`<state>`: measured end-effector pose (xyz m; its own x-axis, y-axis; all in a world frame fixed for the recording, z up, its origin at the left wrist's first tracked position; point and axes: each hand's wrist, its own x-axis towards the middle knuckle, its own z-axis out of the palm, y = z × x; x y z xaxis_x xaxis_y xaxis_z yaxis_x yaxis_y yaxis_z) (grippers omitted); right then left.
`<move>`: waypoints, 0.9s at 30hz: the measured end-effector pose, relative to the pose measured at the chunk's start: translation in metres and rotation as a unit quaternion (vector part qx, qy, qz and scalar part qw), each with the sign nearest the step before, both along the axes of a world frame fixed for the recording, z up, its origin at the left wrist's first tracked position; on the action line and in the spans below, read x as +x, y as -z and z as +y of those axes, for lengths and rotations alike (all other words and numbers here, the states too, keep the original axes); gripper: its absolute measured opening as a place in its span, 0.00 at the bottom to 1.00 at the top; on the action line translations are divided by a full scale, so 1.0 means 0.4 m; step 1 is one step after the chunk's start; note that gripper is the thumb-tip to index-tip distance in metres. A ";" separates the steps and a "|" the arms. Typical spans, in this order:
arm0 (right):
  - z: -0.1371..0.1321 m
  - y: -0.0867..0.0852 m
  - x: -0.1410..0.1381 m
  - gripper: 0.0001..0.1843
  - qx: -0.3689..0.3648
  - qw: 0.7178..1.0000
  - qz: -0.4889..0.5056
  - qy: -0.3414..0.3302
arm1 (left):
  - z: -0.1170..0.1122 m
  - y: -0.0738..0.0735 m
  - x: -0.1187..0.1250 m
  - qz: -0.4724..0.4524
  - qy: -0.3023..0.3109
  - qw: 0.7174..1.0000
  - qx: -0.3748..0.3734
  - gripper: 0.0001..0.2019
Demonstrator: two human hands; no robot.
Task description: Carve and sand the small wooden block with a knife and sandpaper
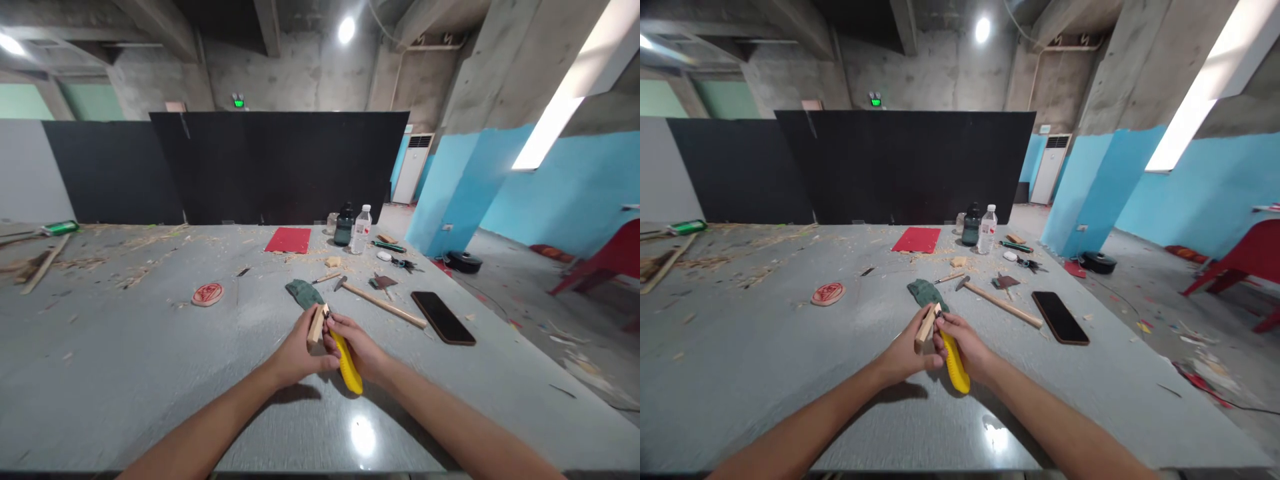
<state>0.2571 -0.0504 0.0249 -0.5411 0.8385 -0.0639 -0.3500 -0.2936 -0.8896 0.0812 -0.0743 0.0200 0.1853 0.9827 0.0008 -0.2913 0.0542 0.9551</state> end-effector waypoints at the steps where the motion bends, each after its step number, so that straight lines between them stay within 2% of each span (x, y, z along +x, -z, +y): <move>1: 0.003 -0.001 0.001 0.22 -0.001 1.000 -0.004 -0.005 | 0.002 0.004 0.003 0.008 0.009 1.000 0.013 0.51; 6: 0.015 -0.017 0.031 0.24 -0.021 0.997 -0.041 -0.060 | 0.020 0.027 0.001 0.088 0.050 0.988 0.118 0.42; 12: 0.015 -0.042 0.074 0.24 -0.049 0.975 -0.108 -0.188 | 0.038 0.049 -0.021 0.181 0.055 0.961 0.202 0.47; 15: 0.013 -0.042 0.078 0.24 -0.058 0.964 -0.126 -0.228 | 0.048 0.054 -0.031 0.209 0.083 0.941 0.253 0.48; 21: 0.018 -0.034 0.078 0.24 -0.054 0.959 -0.121 -0.251 | 0.050 0.056 -0.044 0.237 0.130 0.927 0.259 0.47; 23: 0.019 -0.032 0.077 0.23 -0.046 0.960 -0.115 -0.251 | 0.049 0.054 -0.045 0.271 0.121 0.908 0.297 0.42; 27: 0.015 -0.033 0.073 0.22 -0.018 0.963 -0.104 -0.249 | 0.051 0.050 -0.043 0.334 0.065 0.867 0.363 0.32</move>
<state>0.2862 -0.0444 0.0379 -0.8477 0.4733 -0.2395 0.0278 -0.4112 -0.9111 0.0638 -0.0541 -0.0001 0.4919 0.7392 0.4601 0.3039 -0.6410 0.7048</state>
